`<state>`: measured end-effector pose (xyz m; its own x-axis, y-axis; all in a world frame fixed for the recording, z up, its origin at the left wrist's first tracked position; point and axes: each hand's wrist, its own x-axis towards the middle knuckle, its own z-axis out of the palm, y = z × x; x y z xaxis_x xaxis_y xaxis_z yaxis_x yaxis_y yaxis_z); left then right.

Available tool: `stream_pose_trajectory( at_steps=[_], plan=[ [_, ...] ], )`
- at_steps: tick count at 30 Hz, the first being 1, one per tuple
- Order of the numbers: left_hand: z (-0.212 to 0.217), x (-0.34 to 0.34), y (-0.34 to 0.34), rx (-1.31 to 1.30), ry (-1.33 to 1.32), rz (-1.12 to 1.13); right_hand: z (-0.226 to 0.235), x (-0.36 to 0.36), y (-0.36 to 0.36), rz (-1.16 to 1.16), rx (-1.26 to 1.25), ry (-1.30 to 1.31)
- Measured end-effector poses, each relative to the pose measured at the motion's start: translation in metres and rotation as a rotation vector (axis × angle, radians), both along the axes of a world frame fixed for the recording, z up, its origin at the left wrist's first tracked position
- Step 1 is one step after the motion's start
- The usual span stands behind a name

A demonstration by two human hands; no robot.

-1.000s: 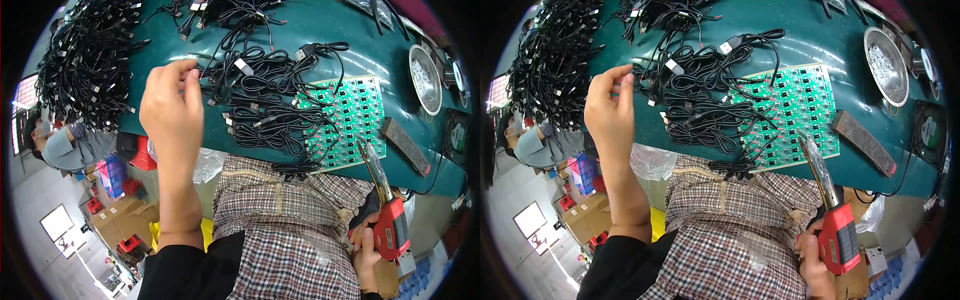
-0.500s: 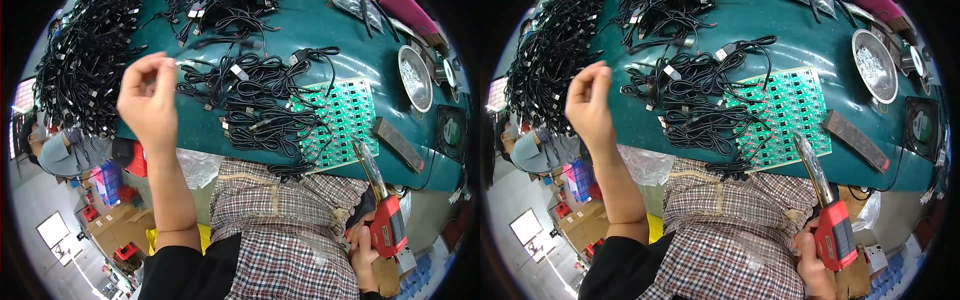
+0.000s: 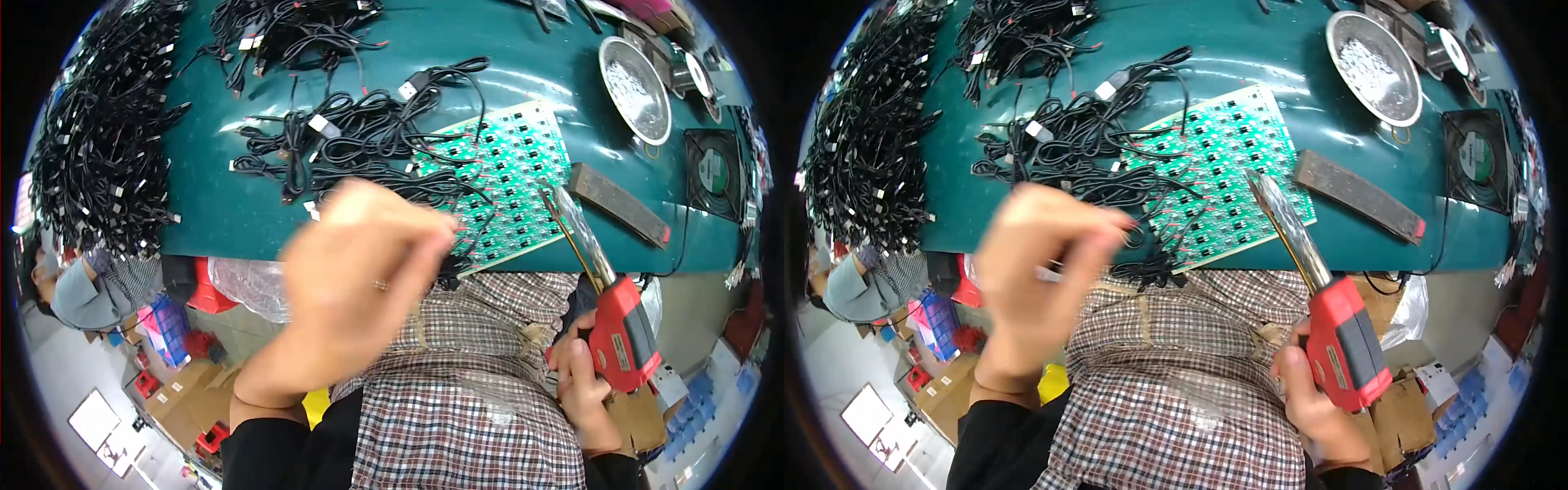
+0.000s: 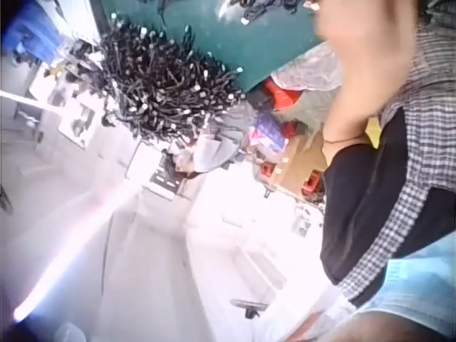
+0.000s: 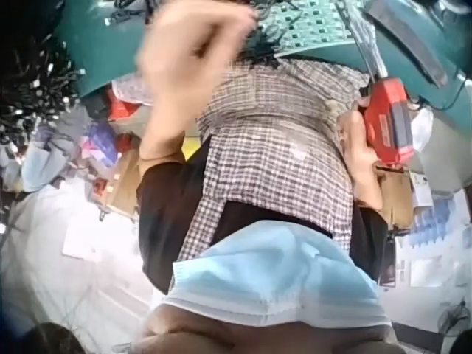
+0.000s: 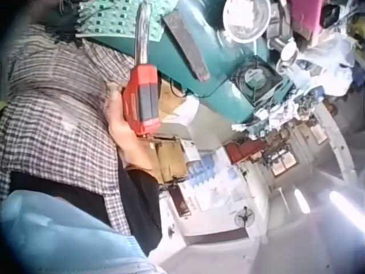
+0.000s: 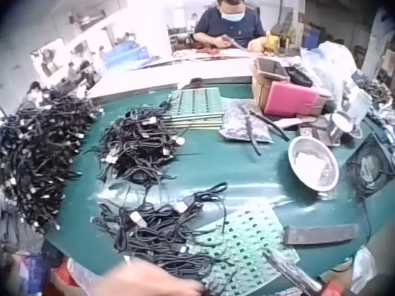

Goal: The person solders the wires of USB cables onto a circuit board using a soldering iron, picking up cables and attaching their wire ends to the board.

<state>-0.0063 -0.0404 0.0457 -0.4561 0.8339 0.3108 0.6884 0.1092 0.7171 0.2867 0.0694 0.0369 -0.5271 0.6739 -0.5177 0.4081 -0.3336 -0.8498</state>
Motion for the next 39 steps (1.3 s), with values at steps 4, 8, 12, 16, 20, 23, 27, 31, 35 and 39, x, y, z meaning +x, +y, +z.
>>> stream_pose_trajectory(
  at_steps=[4, 8, 12, 16, 20, 23, 27, 31, 35, 39],
  plan=[
    [-0.021, 0.042, 0.005, -0.128, -0.192, -0.034, -0.003, -0.025, 0.008, 0.067, 0.089, 0.032],
    [-0.022, 0.050, 0.009, -0.135, -0.235, -0.020, -0.009, -0.053, 0.011, 0.094, 0.163, 0.123],
    [-0.021, 0.050, 0.010, -0.191, -0.286, -0.037, -0.022, -0.067, 0.016, 0.212, 0.287, 0.196],
    [-0.021, 0.052, 0.011, -0.203, -0.323, -0.036, -0.026, -0.072, 0.015, 0.261, 0.301, 0.171],
    [-0.024, 0.054, 0.011, -0.195, -0.326, -0.021, -0.033, -0.074, 0.013, 0.245, 0.310, 0.206],
    [-0.026, 0.054, 0.011, -0.178, -0.323, -0.034, -0.033, -0.077, 0.013, 0.281, 0.313, 0.190],
    [-0.027, 0.056, 0.011, -0.161, -0.343, -0.027, -0.029, -0.086, 0.006, 0.059, 0.183, 0.306],
    [-0.033, 0.061, 0.009, -0.061, -0.481, -0.005, -0.031, -0.091, 0.000, -0.137, 0.026, 0.480],
    [-0.037, 0.065, 0.008, 0.053, -0.538, -0.011, -0.026, -0.094, -0.005, -0.245, -0.127, 0.549],
    [-0.026, 0.060, 0.011, 0.100, -0.477, -0.043, -0.017, -0.096, -0.002, -0.291, -0.150, 0.595]
  ],
)
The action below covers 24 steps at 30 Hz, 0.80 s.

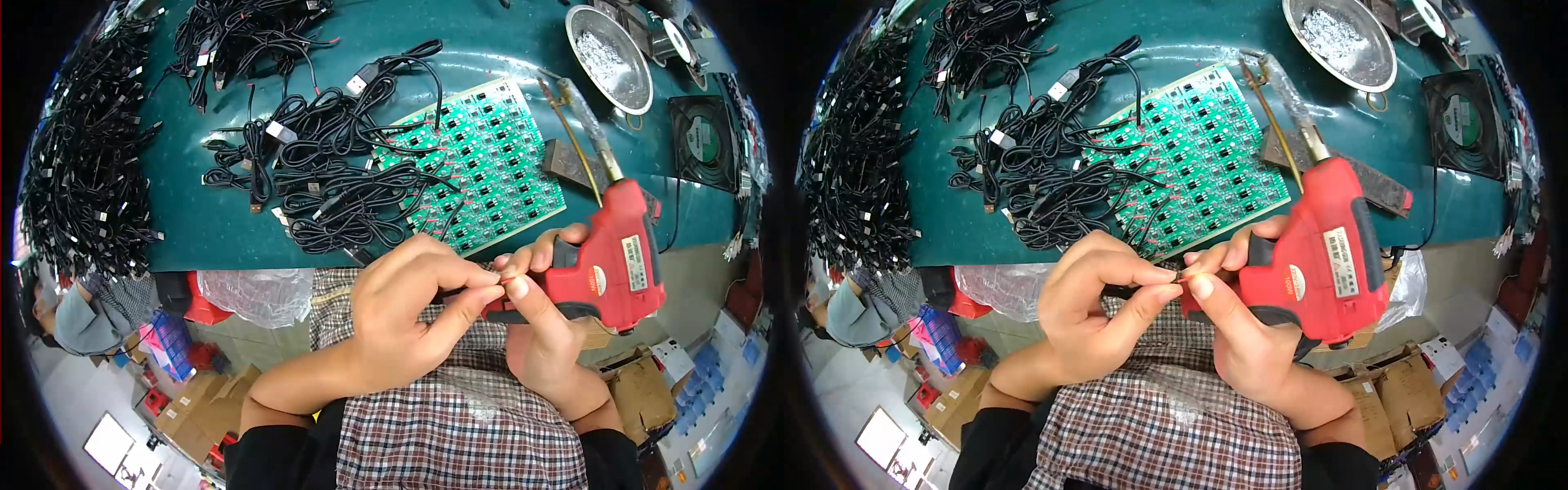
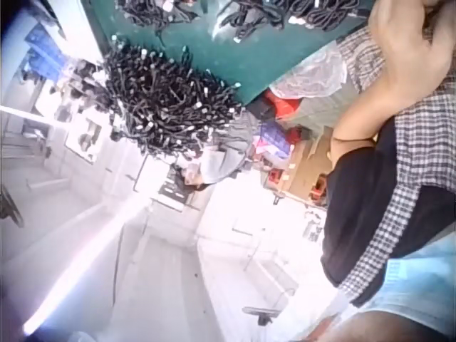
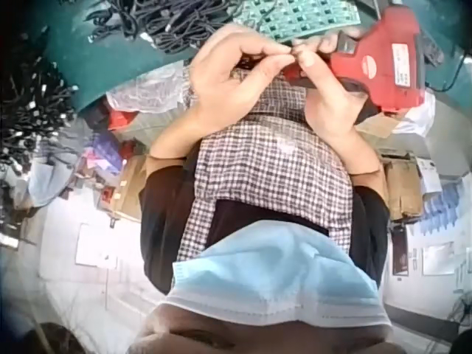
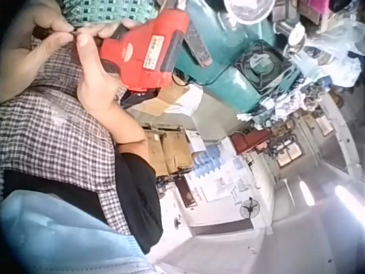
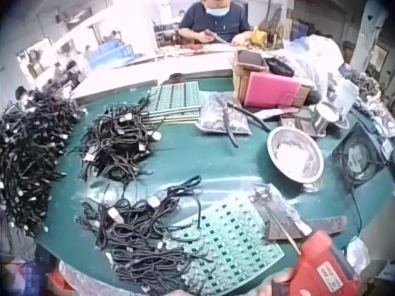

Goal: The person solders the wires of USB cables onto a circuit board using a soldering iron, picking up cables and attaching their wire ends to the board.

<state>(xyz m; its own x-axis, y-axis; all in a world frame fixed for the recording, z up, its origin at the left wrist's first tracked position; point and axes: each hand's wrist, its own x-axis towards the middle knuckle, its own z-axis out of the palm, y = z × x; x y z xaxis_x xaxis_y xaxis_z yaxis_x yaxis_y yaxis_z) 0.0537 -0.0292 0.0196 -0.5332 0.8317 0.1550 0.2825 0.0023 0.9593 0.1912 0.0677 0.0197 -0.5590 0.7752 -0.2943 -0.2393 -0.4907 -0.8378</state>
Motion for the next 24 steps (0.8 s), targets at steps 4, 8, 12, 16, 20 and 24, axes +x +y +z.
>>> stream_pose_trajectory(
  at_steps=[4, 8, 12, 16, 20, 24],
  plan=[
    [0.006, -0.013, 0.006, -0.071, 0.230, 0.106, 0.000, 0.008, 0.010, -0.051, 0.172, -0.205],
    [-0.009, -0.016, 0.021, -0.174, 0.463, 0.076, 0.013, 0.043, 0.017, 0.128, 0.194, -0.381],
    [-0.017, -0.012, 0.030, -0.327, 0.539, 0.119, 0.017, 0.085, 0.018, 0.338, 0.370, -0.606],
    [-0.018, -0.013, 0.034, -0.366, 0.557, 0.135, 0.034, 0.108, 0.025, 0.545, 0.444, -0.702],
    [-0.018, -0.013, 0.036, -0.383, 0.579, 0.135, 0.027, 0.125, 0.018, 0.640, 0.616, -0.857],
    [-0.020, -0.014, 0.036, -0.388, 0.605, 0.129, 0.021, 0.127, 0.014, 0.594, 0.412, -0.857]
  ],
)
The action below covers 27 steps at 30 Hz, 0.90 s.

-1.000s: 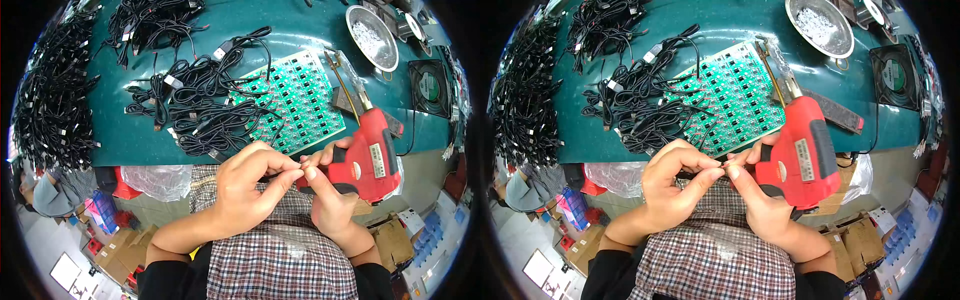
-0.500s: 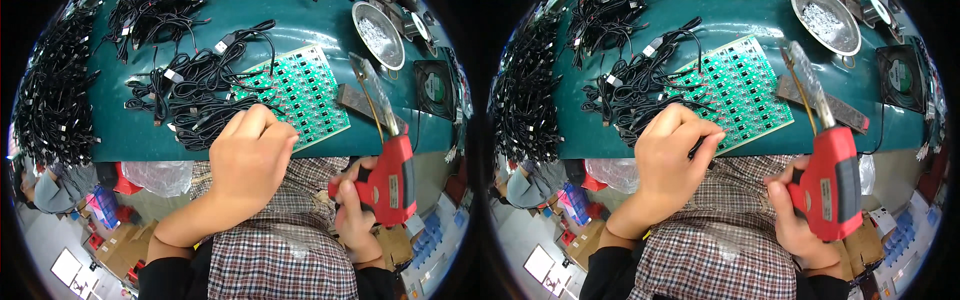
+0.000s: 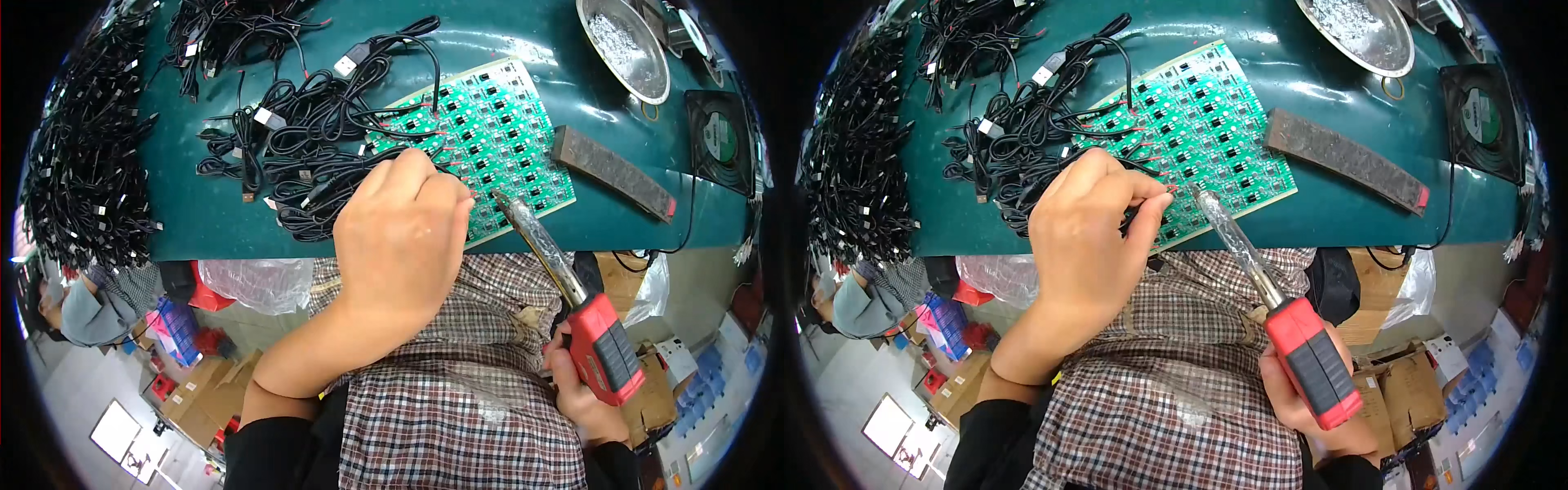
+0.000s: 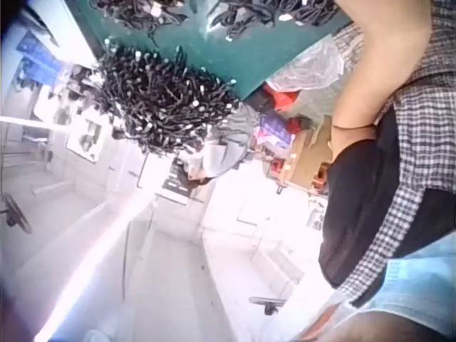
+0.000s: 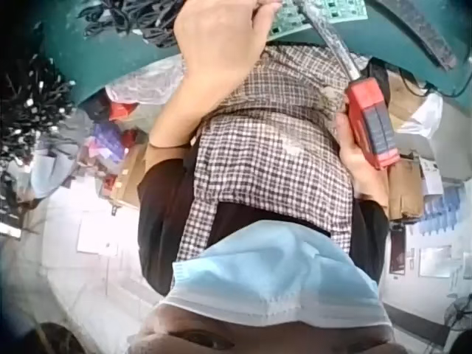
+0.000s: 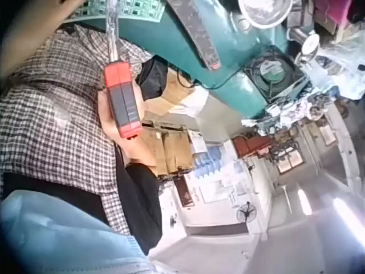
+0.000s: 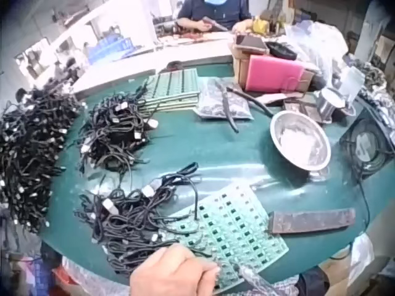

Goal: The person solders the wires of USB cables onto a circuit board using a soldering iron, picking up cables and attaching their wire ends to the board.

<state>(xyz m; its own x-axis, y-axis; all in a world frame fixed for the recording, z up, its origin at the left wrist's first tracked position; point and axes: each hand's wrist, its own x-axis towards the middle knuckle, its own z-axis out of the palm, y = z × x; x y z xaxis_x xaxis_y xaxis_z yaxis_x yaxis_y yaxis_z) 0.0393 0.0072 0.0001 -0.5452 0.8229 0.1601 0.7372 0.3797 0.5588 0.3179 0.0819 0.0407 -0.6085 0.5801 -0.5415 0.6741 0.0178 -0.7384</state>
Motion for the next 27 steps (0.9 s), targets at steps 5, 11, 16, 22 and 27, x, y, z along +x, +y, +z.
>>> stream_pose_trajectory(
  at_steps=[5, 11, 16, 22, 27],
  plan=[
    [0.002, -0.001, -0.001, -0.009, -0.006, -0.004, -0.003, -0.002, 0.005, 0.066, -0.006, 0.020],
    [0.001, -0.004, 0.000, -0.013, -0.024, -0.014, -0.010, 0.000, 0.003, 0.052, -0.026, 0.078],
    [0.003, -0.005, 0.000, -0.035, -0.040, -0.022, -0.007, -0.005, 0.002, -0.038, -0.086, 0.058],
    [0.002, -0.006, 0.000, -0.029, -0.040, -0.020, -0.006, -0.005, 0.004, 0.049, -0.060, 0.064],
    [0.002, -0.007, 0.000, -0.034, -0.031, -0.026, -0.007, -0.008, 0.004, 0.033, -0.055, 0.054]
  ],
)
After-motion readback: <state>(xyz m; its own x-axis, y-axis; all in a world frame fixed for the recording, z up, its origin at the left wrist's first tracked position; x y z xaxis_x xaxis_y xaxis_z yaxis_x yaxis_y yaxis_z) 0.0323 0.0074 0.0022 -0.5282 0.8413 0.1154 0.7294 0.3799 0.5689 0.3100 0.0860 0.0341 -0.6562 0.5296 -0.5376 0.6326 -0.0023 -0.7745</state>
